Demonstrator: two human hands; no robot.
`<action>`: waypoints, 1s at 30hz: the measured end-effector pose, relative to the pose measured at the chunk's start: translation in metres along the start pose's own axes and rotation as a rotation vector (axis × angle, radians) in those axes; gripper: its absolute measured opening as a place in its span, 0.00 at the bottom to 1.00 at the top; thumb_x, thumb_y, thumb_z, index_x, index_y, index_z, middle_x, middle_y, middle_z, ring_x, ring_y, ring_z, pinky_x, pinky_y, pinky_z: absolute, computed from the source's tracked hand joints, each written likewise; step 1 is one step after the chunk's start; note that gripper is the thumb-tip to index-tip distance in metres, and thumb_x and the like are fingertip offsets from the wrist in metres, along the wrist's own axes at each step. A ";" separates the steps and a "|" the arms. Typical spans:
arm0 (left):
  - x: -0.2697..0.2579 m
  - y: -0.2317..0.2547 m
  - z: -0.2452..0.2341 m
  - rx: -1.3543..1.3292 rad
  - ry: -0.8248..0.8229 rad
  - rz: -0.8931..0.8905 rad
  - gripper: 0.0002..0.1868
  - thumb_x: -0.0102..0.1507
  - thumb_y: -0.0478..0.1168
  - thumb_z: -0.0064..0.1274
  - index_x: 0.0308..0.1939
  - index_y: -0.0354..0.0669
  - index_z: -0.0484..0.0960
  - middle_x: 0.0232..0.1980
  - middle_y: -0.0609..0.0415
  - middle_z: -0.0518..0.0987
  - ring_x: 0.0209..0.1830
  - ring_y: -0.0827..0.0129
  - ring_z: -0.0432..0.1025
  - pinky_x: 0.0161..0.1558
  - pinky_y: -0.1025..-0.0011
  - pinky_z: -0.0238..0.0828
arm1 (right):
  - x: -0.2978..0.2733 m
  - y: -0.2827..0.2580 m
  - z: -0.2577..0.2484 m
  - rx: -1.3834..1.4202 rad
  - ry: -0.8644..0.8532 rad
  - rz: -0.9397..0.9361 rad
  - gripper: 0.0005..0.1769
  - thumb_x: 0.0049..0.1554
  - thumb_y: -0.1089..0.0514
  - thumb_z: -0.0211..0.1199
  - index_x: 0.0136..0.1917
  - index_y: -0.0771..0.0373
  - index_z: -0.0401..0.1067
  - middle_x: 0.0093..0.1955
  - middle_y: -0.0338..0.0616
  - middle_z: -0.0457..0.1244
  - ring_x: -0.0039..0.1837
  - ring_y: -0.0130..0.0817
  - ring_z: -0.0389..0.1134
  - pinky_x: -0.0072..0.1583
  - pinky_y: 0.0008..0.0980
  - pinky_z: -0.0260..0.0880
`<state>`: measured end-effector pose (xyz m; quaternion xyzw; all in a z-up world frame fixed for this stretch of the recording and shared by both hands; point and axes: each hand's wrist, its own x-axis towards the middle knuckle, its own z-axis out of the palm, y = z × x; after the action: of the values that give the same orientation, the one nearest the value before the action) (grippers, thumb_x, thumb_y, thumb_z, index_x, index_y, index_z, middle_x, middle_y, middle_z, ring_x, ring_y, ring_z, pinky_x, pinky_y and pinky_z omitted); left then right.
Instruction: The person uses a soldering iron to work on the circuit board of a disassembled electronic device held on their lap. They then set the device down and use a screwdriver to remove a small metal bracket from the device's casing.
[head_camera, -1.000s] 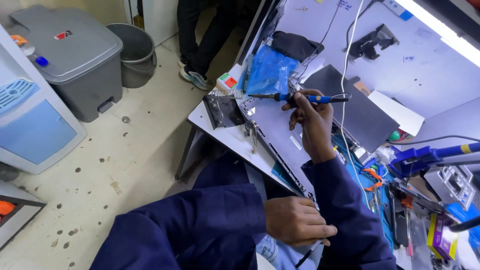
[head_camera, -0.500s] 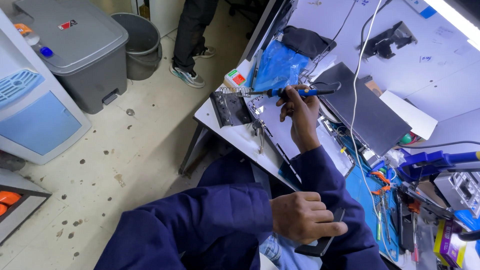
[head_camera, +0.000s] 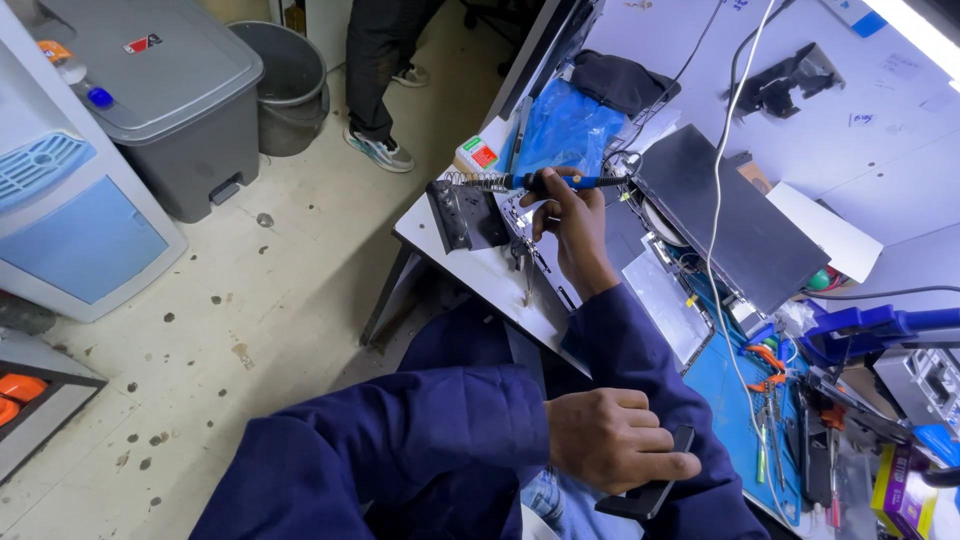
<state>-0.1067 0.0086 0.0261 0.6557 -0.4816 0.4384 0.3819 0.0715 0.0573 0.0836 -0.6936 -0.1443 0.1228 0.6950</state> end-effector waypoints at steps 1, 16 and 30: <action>0.000 0.001 0.000 -0.007 0.004 -0.003 0.09 0.72 0.31 0.48 0.55 0.40 0.77 0.30 0.55 0.68 0.26 0.62 0.64 0.36 0.62 0.62 | -0.001 0.000 0.001 0.015 -0.015 0.015 0.11 0.66 0.53 0.58 0.48 0.63 0.70 0.37 0.53 0.70 0.24 0.33 0.61 0.30 0.27 0.62; -0.003 -0.001 0.009 -0.022 0.022 0.029 0.09 0.73 0.29 0.47 0.56 0.38 0.79 0.28 0.56 0.67 0.25 0.64 0.64 0.34 0.64 0.60 | -0.001 0.005 0.011 -0.007 -0.039 0.077 0.10 0.63 0.55 0.60 0.54 0.64 0.70 0.39 0.52 0.70 0.27 0.31 0.64 0.30 0.25 0.62; -0.004 -0.001 0.008 -0.022 0.005 0.023 0.12 0.69 0.28 0.48 0.54 0.40 0.79 0.28 0.58 0.66 0.25 0.64 0.63 0.34 0.64 0.60 | -0.010 0.023 -0.013 -0.030 -0.124 0.116 0.17 0.57 0.66 0.69 0.58 0.71 0.70 0.46 0.51 0.72 0.31 0.32 0.69 0.29 0.27 0.69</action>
<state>-0.1046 0.0029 0.0193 0.6447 -0.4931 0.4392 0.3851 0.0678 0.0419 0.0602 -0.7022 -0.1484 0.2032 0.6661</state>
